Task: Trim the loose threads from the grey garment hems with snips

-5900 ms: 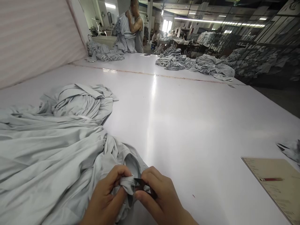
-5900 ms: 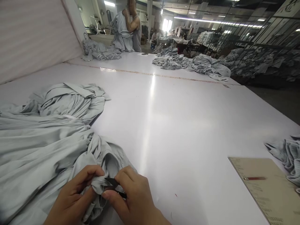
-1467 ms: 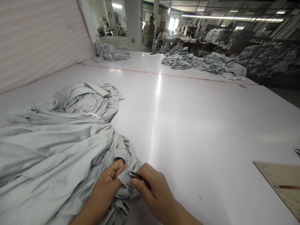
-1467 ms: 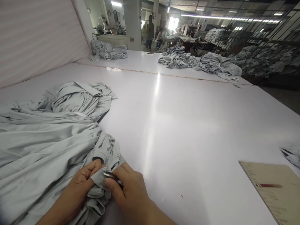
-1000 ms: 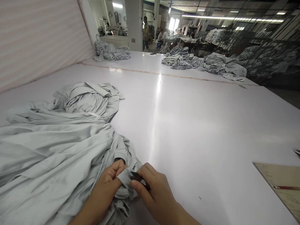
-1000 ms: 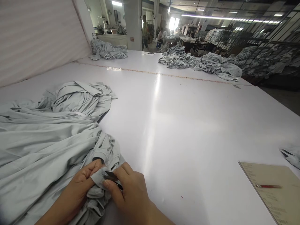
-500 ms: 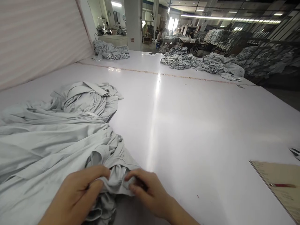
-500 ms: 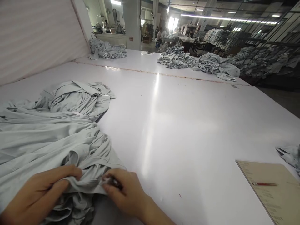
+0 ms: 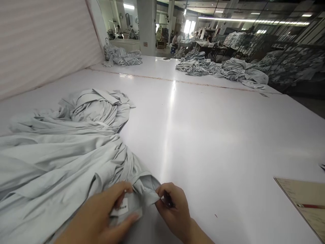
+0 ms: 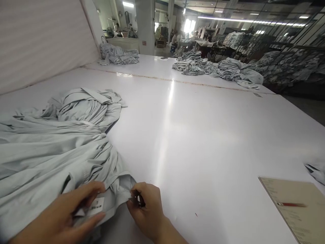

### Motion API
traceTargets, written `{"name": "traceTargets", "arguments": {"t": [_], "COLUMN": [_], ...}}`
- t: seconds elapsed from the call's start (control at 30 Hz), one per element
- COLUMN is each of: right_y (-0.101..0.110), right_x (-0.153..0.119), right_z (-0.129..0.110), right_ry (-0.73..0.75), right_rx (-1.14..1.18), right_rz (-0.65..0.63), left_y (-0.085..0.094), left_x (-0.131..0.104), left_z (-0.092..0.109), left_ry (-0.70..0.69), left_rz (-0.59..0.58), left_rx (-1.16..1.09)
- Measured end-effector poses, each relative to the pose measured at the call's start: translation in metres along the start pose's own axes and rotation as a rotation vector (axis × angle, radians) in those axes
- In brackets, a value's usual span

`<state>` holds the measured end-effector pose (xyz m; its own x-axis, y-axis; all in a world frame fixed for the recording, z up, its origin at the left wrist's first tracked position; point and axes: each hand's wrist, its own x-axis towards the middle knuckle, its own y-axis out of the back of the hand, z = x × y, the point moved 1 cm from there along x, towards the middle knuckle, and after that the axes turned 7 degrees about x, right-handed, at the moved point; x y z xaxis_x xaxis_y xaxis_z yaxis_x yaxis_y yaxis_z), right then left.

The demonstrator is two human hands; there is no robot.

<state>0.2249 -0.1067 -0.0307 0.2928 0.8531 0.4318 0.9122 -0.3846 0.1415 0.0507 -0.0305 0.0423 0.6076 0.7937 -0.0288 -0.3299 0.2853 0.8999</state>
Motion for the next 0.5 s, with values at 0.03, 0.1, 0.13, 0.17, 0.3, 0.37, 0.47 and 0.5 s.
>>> {"name": "traceTargets", "arguments": {"t": [0.03,0.1,0.13,0.17,0.3,0.37,0.47,0.5], "right_y": [-0.002,-0.004,-0.005,-0.005,-0.006,-0.006,-0.003,-0.002], "right_x": [0.000,0.001,0.002,0.002,0.003,0.005,0.010,0.011], "right_z": [-0.003,-0.007,-0.008,-0.009,-0.013,-0.016,-0.020,-0.021], "right_ry": [0.016,0.058,0.082,0.107,0.151,0.066,-0.206,-0.280], "right_rx": [-0.010,-0.038,-0.054,-0.068,-0.111,-0.099,0.024,0.070], "right_rz": [0.001,-0.004,-0.014,-0.028,-0.094,-0.121,-0.180,-0.200], "left_y": [-0.006,-0.016,-0.021,-0.024,-0.032,-0.031,-0.027,-0.026], "left_x": [0.002,0.007,0.008,0.009,0.012,0.012,0.012,0.012], "left_z": [0.005,0.010,0.010,0.010,0.008,0.008,0.010,0.009], "left_ry": [-0.029,-0.080,-0.091,-0.082,0.039,0.122,0.273,0.310], "left_rz": [-0.037,-0.070,-0.069,-0.065,-0.095,-0.131,-0.149,-0.132], "left_rx": [0.020,0.067,0.081,0.075,-0.151,-0.341,-0.629,-0.693]}}
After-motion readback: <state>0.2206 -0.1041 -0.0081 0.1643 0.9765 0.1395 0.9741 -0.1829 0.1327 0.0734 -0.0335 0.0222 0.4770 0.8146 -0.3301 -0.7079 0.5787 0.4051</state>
